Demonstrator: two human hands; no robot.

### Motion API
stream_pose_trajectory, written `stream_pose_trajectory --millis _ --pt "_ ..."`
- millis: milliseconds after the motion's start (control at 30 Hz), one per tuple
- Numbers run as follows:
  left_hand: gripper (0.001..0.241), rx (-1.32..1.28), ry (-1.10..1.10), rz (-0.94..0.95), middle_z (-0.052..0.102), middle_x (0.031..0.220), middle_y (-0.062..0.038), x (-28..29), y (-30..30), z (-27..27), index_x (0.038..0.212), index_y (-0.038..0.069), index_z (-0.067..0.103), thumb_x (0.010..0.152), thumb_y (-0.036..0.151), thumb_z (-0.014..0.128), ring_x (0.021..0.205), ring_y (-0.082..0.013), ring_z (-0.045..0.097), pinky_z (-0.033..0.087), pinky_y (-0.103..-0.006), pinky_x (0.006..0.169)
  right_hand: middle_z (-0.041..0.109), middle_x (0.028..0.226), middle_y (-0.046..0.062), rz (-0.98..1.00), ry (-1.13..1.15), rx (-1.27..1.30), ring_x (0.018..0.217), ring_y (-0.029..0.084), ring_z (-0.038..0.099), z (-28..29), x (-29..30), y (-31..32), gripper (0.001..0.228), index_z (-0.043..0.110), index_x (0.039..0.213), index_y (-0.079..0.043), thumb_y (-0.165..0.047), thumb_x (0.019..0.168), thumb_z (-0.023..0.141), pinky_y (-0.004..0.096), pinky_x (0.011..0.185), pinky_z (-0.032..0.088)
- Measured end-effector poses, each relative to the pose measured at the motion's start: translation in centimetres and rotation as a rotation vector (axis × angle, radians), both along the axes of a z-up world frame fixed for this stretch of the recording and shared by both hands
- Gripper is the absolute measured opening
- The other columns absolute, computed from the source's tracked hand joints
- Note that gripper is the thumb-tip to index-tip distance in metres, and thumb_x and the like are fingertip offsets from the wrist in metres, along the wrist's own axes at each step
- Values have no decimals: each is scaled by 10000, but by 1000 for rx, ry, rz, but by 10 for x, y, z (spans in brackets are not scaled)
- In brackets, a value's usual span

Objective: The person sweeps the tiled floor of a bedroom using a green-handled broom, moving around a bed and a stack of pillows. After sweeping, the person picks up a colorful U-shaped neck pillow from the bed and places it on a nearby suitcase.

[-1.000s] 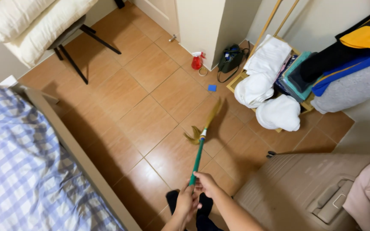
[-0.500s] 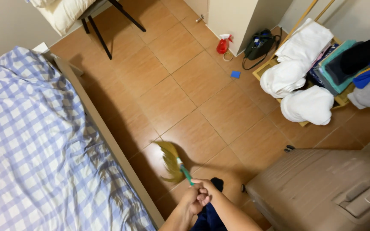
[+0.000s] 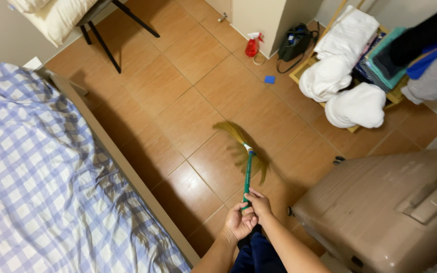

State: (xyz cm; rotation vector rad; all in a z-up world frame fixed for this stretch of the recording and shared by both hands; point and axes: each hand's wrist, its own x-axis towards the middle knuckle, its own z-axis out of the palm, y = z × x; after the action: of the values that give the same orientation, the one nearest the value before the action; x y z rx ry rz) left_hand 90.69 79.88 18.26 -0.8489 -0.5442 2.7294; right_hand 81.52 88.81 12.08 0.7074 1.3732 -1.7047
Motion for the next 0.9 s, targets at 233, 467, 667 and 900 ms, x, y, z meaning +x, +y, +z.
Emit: stream_pose_trajectory --millis 233,467,667,900 --pt "187 -271 -247 -371 528 706 -16 43 -15 31 889 97 528 1028 213 574 553 -157 470 512 -315 597 684 880 171 -74 107 200 488 199 462 64 70 -1 494 617 1342 -101 -96 857 713 310 408 393" --pt "302 -436 -65 -814 433 549 78 9 -40 25 766 171 510 1018 326 569 376 -60 270 302 -246 405 641 938 130 -383 102 157 674 185 600 44 70 1 227 558 1116 -139 -93 912 645 314 551 519" --pt "253 -877 -93 -997 578 597 -1 -88 8 -23 850 89 627 1022 261 557 417 -83 440 432 -275 395 575 708 53 -365 -25 11 549 192 535 -30 -13 46 78 552 897 -98 -151 934 597 337 464 450" --pt "377 -1487 -241 -1239 679 782 -174 -163 49 19 1016 -9 679 1012 325 503 472 -231 599 525 -380 413 478 625 2 -265 -254 -141 511 182 478 -76 -87 69 112 587 808 -186 -231 891 648 359 478 415"
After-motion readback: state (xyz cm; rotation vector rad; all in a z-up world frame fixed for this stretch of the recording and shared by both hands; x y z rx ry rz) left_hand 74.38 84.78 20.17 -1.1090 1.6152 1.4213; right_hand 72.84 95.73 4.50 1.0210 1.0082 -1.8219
